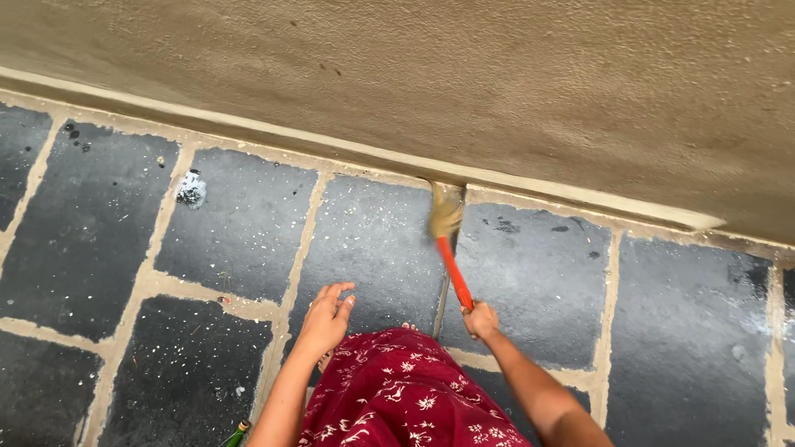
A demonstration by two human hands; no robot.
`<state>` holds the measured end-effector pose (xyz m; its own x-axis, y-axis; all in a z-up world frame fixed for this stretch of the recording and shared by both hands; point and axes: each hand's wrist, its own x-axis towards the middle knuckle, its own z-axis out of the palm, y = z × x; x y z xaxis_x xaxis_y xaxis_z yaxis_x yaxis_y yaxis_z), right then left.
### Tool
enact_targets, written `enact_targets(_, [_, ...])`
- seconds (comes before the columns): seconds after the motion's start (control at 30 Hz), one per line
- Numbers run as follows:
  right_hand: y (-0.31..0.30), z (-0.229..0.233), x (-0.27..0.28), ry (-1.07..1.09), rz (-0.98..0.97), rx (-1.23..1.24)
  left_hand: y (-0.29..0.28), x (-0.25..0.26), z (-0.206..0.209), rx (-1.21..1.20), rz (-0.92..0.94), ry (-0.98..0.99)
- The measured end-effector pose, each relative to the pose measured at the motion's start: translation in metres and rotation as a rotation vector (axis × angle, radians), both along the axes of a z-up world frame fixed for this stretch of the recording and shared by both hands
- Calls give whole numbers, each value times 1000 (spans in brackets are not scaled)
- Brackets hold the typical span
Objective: The person sweeps a tiled floor using a broom with a red handle. They move around a small room, sweeping debris from the center of the floor towards the edges and along the walls. The person navigates around furniture and hanging laundry while cleaning.
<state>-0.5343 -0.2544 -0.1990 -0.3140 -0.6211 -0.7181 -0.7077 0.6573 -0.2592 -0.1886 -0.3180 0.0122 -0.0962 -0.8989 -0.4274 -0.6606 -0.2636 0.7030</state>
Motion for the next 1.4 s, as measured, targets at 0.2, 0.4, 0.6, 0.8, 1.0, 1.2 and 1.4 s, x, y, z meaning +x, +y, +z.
enact_targets(0.2, [-36, 12, -41, 87, 362, -92, 2, 16, -3, -1, 65, -11])
enact_targets(0.4, [-106, 1, -15, 145, 327, -146, 20, 44, -4, 10, 209, -37])
enact_targets(0.6, [-153, -21, -2, 136, 636, -153, 44, 56, -6, 129, 354, -51])
enact_targets(0.8, [-139, -17, 4, 91, 391, -139, 56, 65, -8, 102, 373, -92])
enact_targets(1.0, [-114, -37, 90, 13, 568, -24, 57, 58, -14, 112, 343, -63])
enact_targets(1.2, [-81, -26, 83, -25, 677, -115, 55, 58, -13, 94, 297, -19])
enact_targets(1.4, [8, 9, 25, 51, 253, -273, 72, 74, -11, 73, 237, 27])
